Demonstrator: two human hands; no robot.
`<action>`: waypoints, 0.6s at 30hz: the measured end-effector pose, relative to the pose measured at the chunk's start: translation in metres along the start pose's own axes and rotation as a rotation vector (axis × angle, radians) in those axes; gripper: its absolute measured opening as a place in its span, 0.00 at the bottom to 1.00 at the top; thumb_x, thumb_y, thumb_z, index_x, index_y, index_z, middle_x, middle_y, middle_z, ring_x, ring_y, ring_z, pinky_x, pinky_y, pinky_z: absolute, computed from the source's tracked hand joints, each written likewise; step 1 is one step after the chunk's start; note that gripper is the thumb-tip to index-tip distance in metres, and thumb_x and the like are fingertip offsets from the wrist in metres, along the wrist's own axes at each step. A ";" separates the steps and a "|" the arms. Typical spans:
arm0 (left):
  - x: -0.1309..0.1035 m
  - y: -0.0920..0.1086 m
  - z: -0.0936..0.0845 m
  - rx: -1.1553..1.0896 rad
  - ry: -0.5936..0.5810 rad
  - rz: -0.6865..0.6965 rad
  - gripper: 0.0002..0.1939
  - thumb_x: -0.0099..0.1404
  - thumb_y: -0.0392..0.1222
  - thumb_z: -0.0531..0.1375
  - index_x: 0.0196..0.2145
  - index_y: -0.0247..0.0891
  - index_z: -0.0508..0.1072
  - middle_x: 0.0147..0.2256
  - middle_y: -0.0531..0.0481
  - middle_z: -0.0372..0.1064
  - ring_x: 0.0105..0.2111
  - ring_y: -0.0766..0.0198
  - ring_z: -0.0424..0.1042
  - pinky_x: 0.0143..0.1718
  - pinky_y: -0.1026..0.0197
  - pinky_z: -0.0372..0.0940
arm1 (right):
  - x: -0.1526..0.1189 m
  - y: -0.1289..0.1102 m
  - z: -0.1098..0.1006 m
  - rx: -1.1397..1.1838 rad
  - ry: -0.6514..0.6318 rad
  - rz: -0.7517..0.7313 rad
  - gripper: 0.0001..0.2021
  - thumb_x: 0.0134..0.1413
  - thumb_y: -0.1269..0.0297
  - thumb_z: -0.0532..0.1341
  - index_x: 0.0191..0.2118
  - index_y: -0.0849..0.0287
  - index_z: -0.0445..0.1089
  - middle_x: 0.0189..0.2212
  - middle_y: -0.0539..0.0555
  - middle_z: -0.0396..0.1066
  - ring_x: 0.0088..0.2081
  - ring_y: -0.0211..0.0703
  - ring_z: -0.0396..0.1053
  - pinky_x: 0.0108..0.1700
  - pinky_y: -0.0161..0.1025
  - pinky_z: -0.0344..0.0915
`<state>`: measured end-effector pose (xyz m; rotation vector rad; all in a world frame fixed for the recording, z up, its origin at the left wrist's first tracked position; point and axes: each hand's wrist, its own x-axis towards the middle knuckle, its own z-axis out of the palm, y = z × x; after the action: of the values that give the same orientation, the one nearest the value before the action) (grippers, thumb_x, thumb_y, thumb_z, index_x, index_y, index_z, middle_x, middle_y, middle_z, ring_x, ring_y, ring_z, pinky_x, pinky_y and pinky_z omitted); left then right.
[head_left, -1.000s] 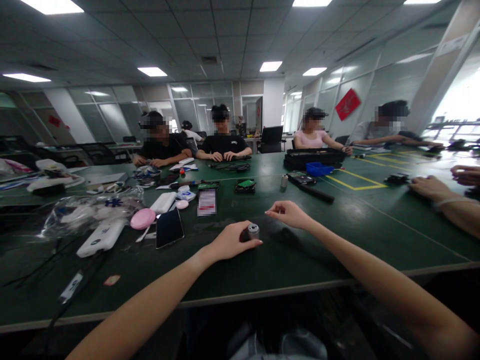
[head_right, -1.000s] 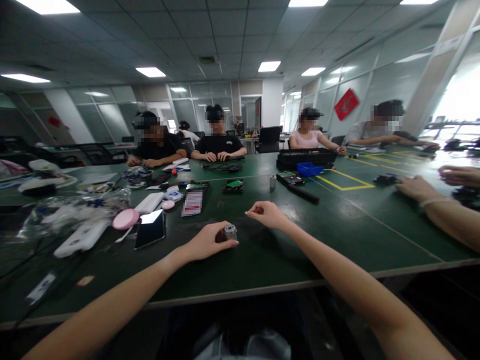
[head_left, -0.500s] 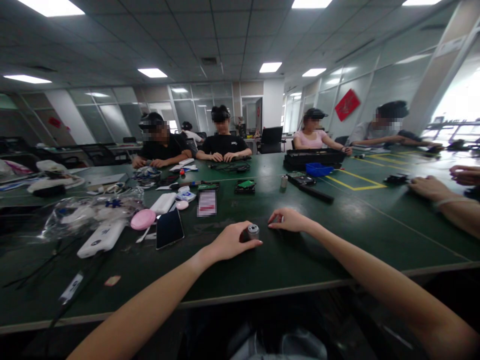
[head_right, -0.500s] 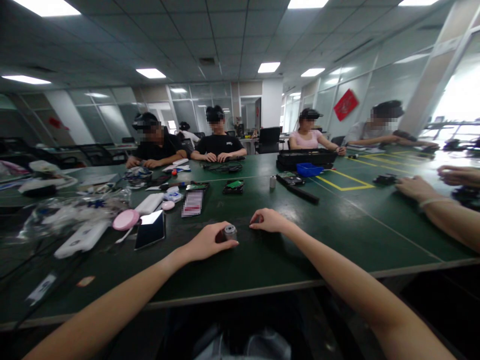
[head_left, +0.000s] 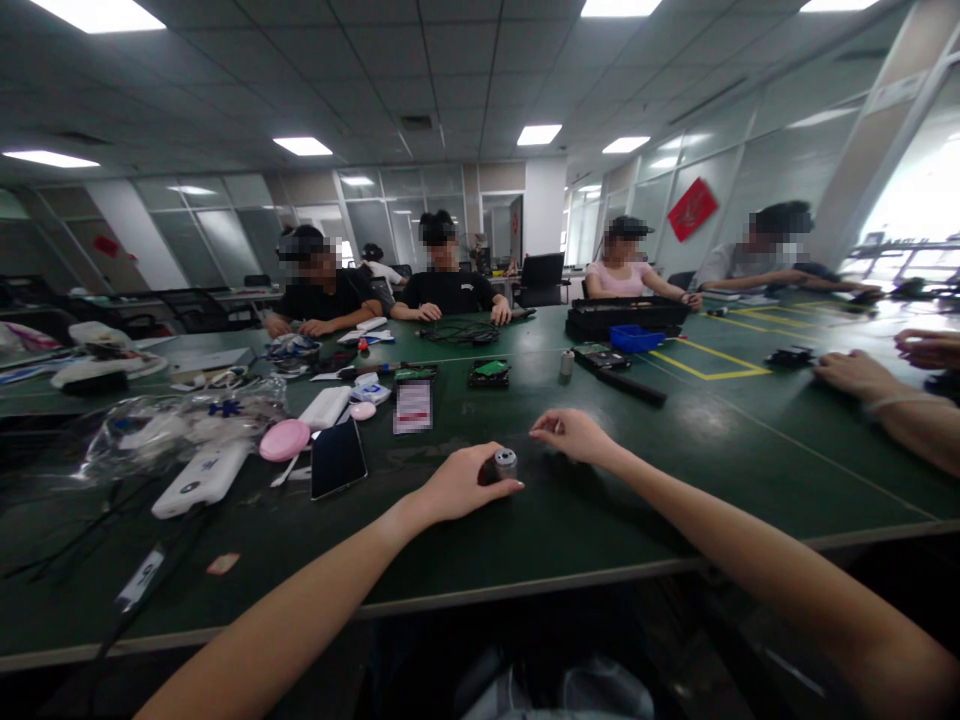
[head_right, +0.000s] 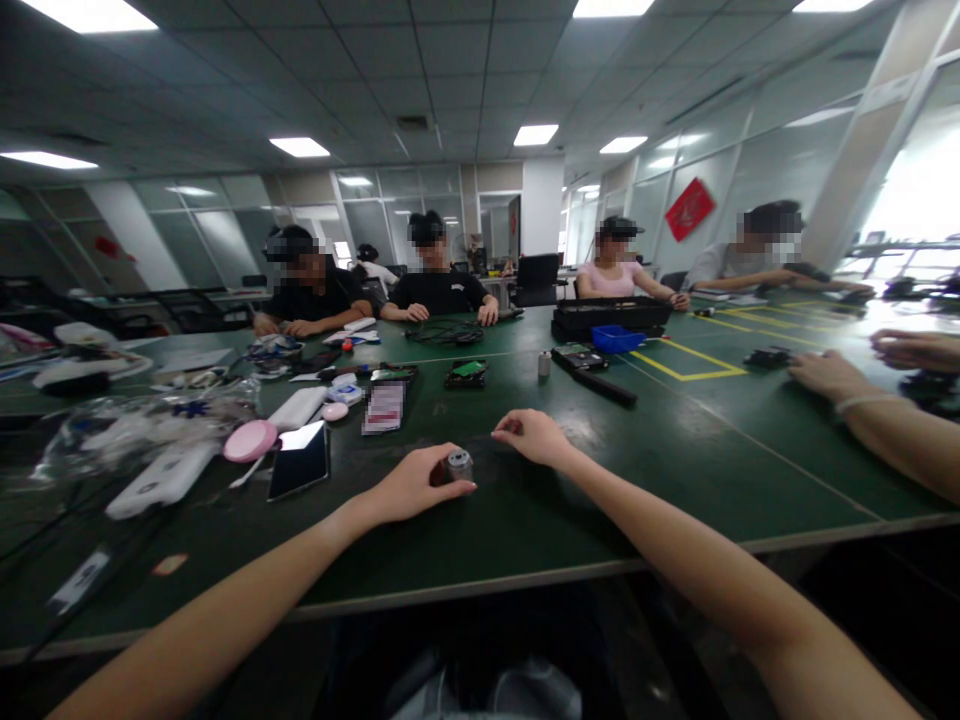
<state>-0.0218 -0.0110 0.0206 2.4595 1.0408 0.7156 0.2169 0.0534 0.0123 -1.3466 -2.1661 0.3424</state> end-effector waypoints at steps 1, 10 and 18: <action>0.000 0.000 0.000 -0.001 0.000 -0.001 0.18 0.60 0.54 0.60 0.41 0.38 0.70 0.35 0.51 0.70 0.31 0.64 0.67 0.31 0.64 0.59 | 0.000 -0.006 0.001 0.051 0.082 -0.025 0.13 0.53 0.54 0.59 0.37 0.57 0.75 0.28 0.52 0.72 0.28 0.39 0.66 0.31 0.35 0.60; 0.001 -0.007 0.005 0.040 0.014 -0.014 0.19 0.60 0.56 0.59 0.38 0.36 0.69 0.31 0.51 0.68 0.28 0.64 0.65 0.28 0.64 0.56 | -0.018 -0.053 0.008 0.389 -0.002 -0.306 0.11 0.54 0.57 0.60 0.36 0.60 0.72 0.33 0.53 0.70 0.34 0.39 0.68 0.39 0.37 0.66; 0.000 -0.009 0.005 0.044 0.020 -0.002 0.20 0.60 0.56 0.59 0.39 0.36 0.69 0.31 0.51 0.68 0.28 0.63 0.65 0.29 0.64 0.56 | -0.020 -0.055 0.011 0.408 -0.011 -0.343 0.11 0.56 0.58 0.60 0.37 0.61 0.71 0.34 0.54 0.70 0.35 0.40 0.68 0.40 0.38 0.66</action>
<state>-0.0235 -0.0056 0.0119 2.4936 1.0772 0.7250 0.1765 0.0108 0.0235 -0.7391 -2.1366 0.6136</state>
